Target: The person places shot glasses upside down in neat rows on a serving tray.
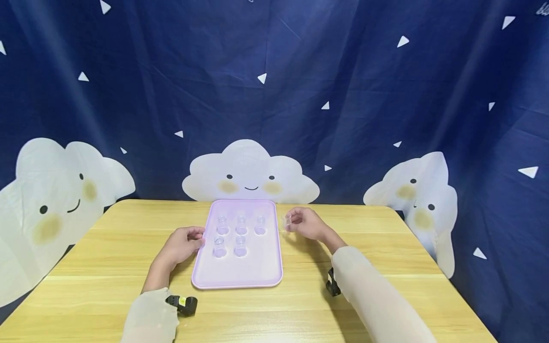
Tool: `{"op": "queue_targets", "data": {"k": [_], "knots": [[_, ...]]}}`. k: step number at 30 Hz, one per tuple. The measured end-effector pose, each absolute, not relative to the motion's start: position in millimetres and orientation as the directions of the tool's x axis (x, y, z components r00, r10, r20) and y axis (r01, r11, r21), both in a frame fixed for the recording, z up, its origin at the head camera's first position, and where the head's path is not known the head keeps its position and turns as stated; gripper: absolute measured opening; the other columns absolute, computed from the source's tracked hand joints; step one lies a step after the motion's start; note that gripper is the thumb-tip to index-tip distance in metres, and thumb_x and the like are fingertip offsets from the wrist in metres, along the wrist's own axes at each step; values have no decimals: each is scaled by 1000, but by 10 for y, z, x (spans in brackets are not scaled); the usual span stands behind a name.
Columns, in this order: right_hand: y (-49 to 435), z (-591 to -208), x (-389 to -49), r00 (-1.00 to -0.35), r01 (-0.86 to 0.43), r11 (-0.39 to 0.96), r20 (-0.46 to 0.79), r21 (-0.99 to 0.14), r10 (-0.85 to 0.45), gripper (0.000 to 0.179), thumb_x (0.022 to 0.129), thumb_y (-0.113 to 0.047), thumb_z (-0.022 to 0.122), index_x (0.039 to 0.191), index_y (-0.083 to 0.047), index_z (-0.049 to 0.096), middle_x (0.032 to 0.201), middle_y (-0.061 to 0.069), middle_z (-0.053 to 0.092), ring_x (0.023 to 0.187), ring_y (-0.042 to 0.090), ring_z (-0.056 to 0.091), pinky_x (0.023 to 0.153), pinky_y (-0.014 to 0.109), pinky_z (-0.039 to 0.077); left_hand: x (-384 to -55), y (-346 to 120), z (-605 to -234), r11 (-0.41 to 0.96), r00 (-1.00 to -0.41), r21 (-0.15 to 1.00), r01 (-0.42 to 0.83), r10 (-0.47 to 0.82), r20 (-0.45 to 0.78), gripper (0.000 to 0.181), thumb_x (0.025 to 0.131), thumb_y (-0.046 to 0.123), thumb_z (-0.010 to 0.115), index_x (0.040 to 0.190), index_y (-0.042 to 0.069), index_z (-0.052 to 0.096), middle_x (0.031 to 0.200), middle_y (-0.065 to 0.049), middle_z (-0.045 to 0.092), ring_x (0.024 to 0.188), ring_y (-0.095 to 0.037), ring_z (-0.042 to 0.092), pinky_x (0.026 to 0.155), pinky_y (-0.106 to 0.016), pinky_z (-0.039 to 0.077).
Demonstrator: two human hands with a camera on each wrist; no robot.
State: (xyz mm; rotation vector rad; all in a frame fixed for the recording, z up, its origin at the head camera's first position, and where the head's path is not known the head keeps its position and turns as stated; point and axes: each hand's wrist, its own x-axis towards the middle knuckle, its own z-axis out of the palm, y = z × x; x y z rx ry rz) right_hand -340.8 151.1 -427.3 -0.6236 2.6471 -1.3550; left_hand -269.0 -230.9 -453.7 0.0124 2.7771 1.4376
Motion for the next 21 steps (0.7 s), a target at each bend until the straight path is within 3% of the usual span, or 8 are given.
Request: {"op": "queue_targets", "data": {"k": [12,16,21], "knots": [[1438,-4101,-3338,-849,-444,543,140,-713,-510,27,87,-4,76,109,5,65,98,11,68,92,20,67,90,35,56,-2691,-2304,-4521,587,-1000,809,-10,7,-18,39,97,5,64,134,-7,60,115,-19,67,106,-31,61,90,-41,56],[1420,-4073,-3295,-837,-461,559,130,-689,-531,26,87,-5,77,108,3,64,97,8,67,88,19,66,86,35,56,-2687,-2305,-4520,594,-1000,805,-12,6,-19,39,97,6,63,135,-7,60,116,-18,67,108,-31,60,95,-45,52],[1398,-4058,-3245,-806,-521,583,135,-624,-577,22,86,-5,75,105,0,65,92,4,67,82,14,65,79,30,55,-2678,-2303,-4509,592,-1000,806,-8,8,-16,39,97,5,64,134,-8,60,115,-19,67,108,-32,61,92,-44,54]]}}
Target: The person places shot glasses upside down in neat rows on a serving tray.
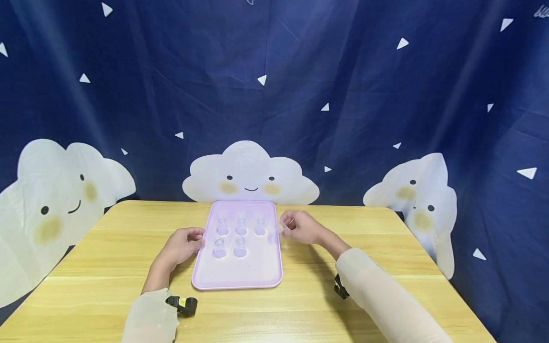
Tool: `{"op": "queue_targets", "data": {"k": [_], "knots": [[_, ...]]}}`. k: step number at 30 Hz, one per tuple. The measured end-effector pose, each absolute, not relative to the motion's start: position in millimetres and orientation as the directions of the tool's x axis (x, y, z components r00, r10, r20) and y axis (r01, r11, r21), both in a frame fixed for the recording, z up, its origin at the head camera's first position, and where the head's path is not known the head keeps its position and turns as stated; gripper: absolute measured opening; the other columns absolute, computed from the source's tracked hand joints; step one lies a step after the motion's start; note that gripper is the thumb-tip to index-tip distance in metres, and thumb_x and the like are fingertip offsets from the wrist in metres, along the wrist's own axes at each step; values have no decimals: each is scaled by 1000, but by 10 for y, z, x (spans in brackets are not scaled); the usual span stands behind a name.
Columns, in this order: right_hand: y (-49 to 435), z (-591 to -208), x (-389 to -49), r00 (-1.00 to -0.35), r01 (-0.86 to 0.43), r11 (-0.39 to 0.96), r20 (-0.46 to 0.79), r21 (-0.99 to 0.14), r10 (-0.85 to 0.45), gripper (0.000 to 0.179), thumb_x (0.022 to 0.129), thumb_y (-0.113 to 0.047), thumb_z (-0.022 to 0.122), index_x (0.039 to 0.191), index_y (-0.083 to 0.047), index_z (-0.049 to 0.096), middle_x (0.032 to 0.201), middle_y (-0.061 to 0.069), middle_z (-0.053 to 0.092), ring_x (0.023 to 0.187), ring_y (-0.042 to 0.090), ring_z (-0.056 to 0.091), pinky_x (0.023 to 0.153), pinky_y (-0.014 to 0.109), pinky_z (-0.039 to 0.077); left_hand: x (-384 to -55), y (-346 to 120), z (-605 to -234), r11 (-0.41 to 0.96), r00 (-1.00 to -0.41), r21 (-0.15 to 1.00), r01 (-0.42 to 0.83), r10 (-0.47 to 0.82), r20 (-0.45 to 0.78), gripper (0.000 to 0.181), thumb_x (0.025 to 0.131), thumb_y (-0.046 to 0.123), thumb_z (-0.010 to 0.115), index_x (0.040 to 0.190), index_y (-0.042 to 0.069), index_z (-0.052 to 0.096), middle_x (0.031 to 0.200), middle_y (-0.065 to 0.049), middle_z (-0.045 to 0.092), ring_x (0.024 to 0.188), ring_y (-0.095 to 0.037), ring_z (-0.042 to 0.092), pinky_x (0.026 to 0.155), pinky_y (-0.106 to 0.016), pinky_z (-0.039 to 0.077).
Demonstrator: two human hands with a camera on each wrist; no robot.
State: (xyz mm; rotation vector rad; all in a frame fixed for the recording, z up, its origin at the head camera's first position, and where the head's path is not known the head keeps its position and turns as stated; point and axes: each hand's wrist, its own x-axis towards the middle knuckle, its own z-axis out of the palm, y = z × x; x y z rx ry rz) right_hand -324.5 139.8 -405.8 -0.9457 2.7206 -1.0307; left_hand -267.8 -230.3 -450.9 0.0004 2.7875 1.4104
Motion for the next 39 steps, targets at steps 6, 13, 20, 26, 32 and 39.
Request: {"op": "queue_targets", "data": {"k": [6,13,20,26,32,39], "knots": [[1375,-4055,-3217,-758,-603,583,165,-544,-631,20,85,-7,74,103,-4,67,86,-1,67,79,11,62,76,26,54,-2686,-2304,-4523,597,-1000,802,-16,4,-23,40,97,6,64,135,-6,60,116,-19,67,108,-32,60,92,-42,54],[1333,-4015,-3153,-714,-650,560,160,-513,-682,22,85,-7,74,105,-1,67,91,3,69,86,16,62,77,27,52,-2690,-2303,-4540,598,-1000,801,-20,-2,-24,39,97,6,64,135,-5,61,116,-18,68,108,-31,60,94,-44,53],[1297,-4043,-3116,-690,-662,545,135,-515,-711,22,84,-2,72,106,2,69,91,5,71,86,19,64,80,31,54,-2676,-2295,-4511,592,-1000,806,-11,6,-18,40,97,5,65,134,-7,60,116,-19,67,107,-30,61,91,-43,55],[1264,-4035,-3068,-663,-687,532,128,-495,-737,23,83,0,72,106,1,70,96,11,74,84,18,63,77,27,52,-2681,-2302,-4525,593,-1000,805,-16,4,-23,40,97,5,64,134,-7,60,116,-19,67,106,-31,61,90,-41,55],[1220,-4019,-3024,-653,-691,522,124,-500,-747,24,83,0,71,107,2,69,90,9,70,77,13,59,74,26,53,-2672,-2303,-4513,603,-1000,797,-13,9,-23,40,97,6,64,135,-6,60,116,-19,67,107,-31,60,92,-44,53],[1183,-4047,-3007,-652,-702,515,151,-492,-743,23,84,-3,72,107,0,66,91,7,71,78,10,60,75,25,54,-2682,-2311,-4529,606,-1000,795,-8,12,-19,40,97,6,64,135,-6,60,117,-19,67,107,-31,61,93,-45,52]]}}
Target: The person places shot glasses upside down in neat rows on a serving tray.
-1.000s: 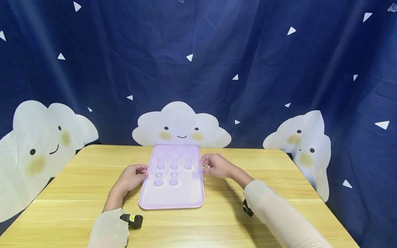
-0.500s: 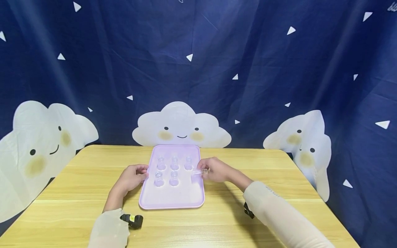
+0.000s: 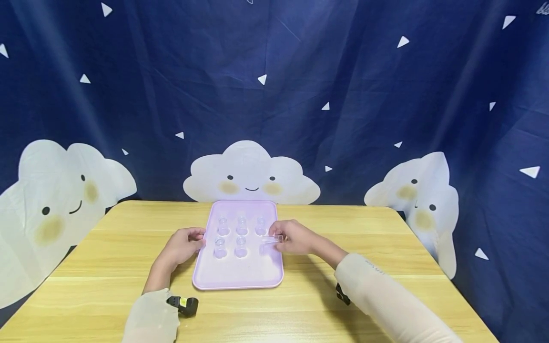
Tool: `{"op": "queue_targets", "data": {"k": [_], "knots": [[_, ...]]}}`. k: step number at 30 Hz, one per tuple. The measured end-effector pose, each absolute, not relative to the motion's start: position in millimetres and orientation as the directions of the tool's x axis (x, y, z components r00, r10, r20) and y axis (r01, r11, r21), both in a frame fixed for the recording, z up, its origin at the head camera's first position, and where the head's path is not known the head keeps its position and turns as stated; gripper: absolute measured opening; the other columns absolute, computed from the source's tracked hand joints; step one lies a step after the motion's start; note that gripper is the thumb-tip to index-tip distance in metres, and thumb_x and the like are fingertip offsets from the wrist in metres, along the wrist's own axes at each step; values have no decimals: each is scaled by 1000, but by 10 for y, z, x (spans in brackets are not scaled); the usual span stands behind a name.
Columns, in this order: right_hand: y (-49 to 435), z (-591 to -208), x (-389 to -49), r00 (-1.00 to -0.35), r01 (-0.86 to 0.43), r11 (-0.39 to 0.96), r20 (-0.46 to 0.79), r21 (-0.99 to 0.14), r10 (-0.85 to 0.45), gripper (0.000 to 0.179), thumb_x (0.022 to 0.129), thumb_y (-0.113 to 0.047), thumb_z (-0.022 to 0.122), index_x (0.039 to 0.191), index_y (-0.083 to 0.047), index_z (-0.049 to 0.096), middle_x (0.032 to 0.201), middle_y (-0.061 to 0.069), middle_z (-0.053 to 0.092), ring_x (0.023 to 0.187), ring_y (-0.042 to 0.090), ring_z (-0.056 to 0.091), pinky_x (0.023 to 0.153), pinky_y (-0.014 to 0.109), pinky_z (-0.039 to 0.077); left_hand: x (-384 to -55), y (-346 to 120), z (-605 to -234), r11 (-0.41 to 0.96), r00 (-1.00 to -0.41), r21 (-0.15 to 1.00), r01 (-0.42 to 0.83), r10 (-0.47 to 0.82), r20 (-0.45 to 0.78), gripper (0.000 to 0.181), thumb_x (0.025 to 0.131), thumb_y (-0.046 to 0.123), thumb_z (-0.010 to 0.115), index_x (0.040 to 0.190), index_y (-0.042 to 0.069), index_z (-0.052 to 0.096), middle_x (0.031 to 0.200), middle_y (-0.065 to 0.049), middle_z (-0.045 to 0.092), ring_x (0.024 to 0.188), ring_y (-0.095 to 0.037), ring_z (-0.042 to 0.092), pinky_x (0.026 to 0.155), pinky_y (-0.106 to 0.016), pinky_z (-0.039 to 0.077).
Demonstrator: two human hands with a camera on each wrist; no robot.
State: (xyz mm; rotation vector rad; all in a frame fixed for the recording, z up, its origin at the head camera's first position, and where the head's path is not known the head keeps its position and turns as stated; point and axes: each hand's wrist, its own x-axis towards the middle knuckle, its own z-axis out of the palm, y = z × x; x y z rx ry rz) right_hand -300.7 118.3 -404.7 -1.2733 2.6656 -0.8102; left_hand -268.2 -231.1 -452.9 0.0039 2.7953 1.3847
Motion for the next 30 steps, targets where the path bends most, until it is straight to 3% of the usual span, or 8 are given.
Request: {"op": "queue_targets", "data": {"k": [8,16,30], "knots": [[1157,-4055,-2990,-634,-726,486,201,-486,-747,23,83,-5,73,101,-3,59,83,3,63,73,10,55,68,24,50,-2682,-2313,-4543,600,-1000,800,-6,12,-16,40,97,6,64,135,-7,60,117,-20,67,108,-32,61,92,-44,53],[1104,-4061,-2984,-636,-709,470,190,-526,-748,21,83,-2,72,102,1,64,79,-3,57,73,8,55,69,24,52,-2684,-2306,-4533,592,-1000,806,-15,6,-23,40,97,6,64,135,-6,60,117,-19,67,108,-31,60,90,-41,54],[951,-4068,-2950,-688,-659,521,156,-543,-708,31,84,-4,73,114,2,66,87,-1,60,80,12,58,74,26,52,-2689,-2314,-4537,585,-1000,811,-12,8,-20,39,97,6,64,134,-6,60,116,-18,67,108,-31,60,94,-44,52]]}}
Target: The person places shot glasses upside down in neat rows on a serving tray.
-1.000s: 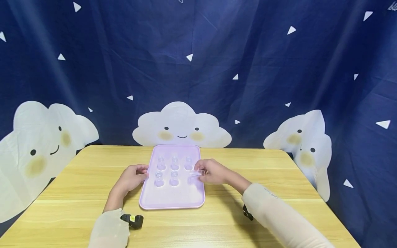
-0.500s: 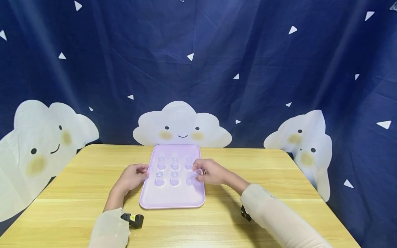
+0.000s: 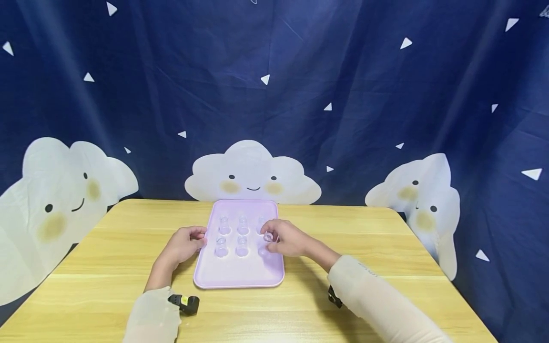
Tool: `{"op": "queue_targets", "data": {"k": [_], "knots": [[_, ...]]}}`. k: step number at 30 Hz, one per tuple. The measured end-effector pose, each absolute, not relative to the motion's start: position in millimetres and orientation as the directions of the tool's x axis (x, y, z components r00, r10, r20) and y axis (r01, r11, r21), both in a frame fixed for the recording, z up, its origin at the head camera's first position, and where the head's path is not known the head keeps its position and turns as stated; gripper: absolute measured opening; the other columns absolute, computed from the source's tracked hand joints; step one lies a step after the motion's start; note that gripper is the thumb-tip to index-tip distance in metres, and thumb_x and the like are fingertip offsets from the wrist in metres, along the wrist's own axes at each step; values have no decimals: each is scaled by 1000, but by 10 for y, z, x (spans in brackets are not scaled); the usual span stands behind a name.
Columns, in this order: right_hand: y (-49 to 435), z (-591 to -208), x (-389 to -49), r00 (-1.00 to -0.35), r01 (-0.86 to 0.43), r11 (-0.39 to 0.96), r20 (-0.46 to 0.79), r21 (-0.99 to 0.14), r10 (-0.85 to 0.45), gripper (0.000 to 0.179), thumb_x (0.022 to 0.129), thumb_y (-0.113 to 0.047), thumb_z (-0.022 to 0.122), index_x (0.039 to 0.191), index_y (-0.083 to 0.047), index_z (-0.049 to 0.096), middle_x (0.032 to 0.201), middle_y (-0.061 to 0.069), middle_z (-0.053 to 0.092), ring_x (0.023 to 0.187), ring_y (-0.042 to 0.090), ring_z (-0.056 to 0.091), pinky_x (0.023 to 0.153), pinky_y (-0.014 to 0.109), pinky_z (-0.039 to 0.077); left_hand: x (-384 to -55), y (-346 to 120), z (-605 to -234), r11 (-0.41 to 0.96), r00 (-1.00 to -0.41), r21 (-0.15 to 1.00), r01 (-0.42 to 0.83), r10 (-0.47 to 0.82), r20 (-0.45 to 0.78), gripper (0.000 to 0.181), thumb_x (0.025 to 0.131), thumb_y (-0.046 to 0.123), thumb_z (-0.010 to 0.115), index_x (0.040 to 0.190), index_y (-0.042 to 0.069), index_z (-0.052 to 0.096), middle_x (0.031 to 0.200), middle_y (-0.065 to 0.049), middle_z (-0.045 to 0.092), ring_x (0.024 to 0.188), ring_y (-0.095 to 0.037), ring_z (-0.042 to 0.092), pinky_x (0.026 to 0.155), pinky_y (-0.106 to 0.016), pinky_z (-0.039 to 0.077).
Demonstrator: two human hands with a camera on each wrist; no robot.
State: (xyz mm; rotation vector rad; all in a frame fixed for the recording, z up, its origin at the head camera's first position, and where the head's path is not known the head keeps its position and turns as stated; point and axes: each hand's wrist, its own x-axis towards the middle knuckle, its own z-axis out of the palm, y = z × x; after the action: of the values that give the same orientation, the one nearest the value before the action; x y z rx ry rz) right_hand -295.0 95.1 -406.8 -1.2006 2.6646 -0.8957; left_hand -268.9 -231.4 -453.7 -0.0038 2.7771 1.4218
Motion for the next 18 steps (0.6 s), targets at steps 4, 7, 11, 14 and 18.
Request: {"op": "queue_targets", "data": {"k": [4,7,11,14,18], "knots": [[914,-4105,-2948,-724,-612,523,154,-594,-672,29,83,-1,75,110,0,67,89,-1,62,81,12,58,74,25,53,-2703,-2318,-4556,588,-1000,808,-14,4,-19,38,98,6,63,134,-5,61,116,-17,68,109,-31,60,97,-46,51],[897,-4134,-2937,-759,-556,515,146,-652,-635,27,82,1,77,108,0,67,89,0,63,82,12,59,75,25,54,-2712,-2319,-4562,591,-1000,807,-9,4,-14,38,98,6,63,134,-5,61,116,-17,68,110,-32,60,99,-48,50],[879,-4171,-2930,-787,-512,510,140,-691,-602,28,81,2,78,107,0,68,88,0,64,81,12,59,74,24,54,-2713,-2317,-4570,594,-1000,805,-5,3,-9,38,97,6,63,134,-5,61,116,-17,68,111,-32,60,101,-50,48],[860,-4197,-2928,-793,-494,506,129,-707,-595,29,81,4,78,107,1,68,89,2,65,80,11,59,73,23,53,-2706,-2317,-4567,596,-1000,803,-2,5,-6,38,97,5,63,134,-6,61,115,-17,68,111,-32,60,101,-51,48],[837,-4223,-2922,-798,-468,502,103,-727,-594,30,80,5,78,108,2,68,89,4,65,79,10,59,71,21,52,-2700,-2318,-4564,592,-1000,806,-8,2,-12,38,97,6,63,134,-5,61,116,-17,68,111,-32,60,102,-51,47]]}}
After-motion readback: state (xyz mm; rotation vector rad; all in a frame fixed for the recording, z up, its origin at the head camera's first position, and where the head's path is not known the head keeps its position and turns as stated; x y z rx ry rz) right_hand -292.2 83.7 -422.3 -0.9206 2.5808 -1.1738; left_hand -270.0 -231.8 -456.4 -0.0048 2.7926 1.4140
